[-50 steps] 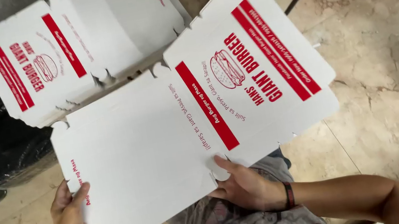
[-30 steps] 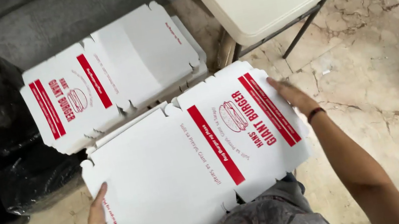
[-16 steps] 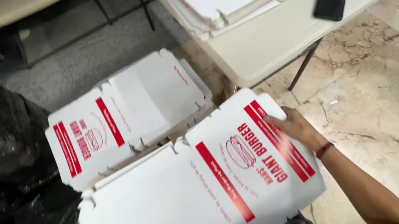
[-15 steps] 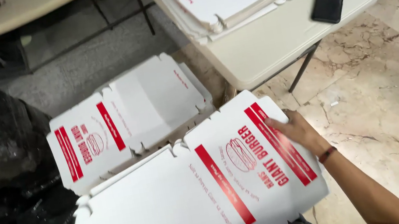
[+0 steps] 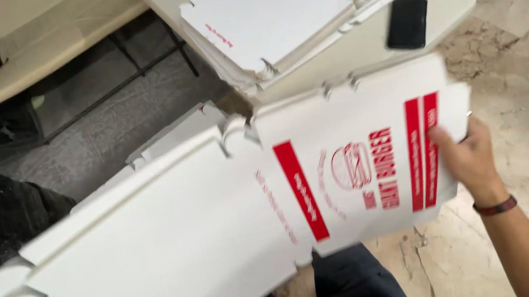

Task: Organizing and stacking flat cardboard burger boxes on a table.

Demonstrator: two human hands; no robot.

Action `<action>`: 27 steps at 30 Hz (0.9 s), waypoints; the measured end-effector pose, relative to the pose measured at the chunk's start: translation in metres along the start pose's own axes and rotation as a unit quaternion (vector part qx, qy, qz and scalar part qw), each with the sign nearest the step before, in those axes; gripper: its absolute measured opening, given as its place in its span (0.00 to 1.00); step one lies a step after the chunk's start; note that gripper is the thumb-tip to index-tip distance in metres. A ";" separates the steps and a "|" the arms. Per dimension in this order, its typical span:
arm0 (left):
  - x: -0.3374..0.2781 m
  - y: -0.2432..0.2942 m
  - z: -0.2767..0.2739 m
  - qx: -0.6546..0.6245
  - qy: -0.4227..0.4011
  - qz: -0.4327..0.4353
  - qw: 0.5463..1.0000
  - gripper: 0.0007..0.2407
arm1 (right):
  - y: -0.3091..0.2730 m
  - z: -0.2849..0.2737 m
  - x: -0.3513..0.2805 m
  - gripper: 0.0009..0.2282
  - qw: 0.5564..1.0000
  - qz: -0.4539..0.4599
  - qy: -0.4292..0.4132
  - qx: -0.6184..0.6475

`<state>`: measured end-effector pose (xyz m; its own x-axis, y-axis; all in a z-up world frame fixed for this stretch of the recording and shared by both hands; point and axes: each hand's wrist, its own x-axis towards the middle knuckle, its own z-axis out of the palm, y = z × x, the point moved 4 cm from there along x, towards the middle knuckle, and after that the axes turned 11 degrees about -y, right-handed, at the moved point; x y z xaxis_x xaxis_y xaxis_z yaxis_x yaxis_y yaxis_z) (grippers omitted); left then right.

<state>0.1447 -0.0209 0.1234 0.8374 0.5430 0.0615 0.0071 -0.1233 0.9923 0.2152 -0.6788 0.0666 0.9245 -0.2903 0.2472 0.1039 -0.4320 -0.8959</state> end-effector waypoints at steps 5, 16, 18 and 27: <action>0.085 0.074 0.096 -0.090 -0.186 0.131 0.970 0.29 | -0.022 -0.047 0.100 0.14 0.980 -0.176 0.088 0.001; 0.279 0.007 0.246 -0.226 -0.301 0.146 0.915 0.29 | -0.045 -0.063 0.185 0.28 0.945 -0.305 0.117 0.028; 0.269 0.028 0.244 -0.161 -0.305 0.159 0.925 0.31 | -0.038 -0.070 0.191 0.30 0.964 -0.247 0.101 0.021; 0.280 0.016 0.260 -0.185 -0.307 0.220 0.907 0.30 | -0.012 -0.071 0.208 0.29 0.937 -0.187 -0.015 0.293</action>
<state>0.5211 -0.0872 0.1289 0.8624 -0.0712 0.5012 -0.4898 0.1332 0.8616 0.3801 -0.7948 0.1546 0.7924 -0.1838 0.5816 0.5982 0.0478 -0.7999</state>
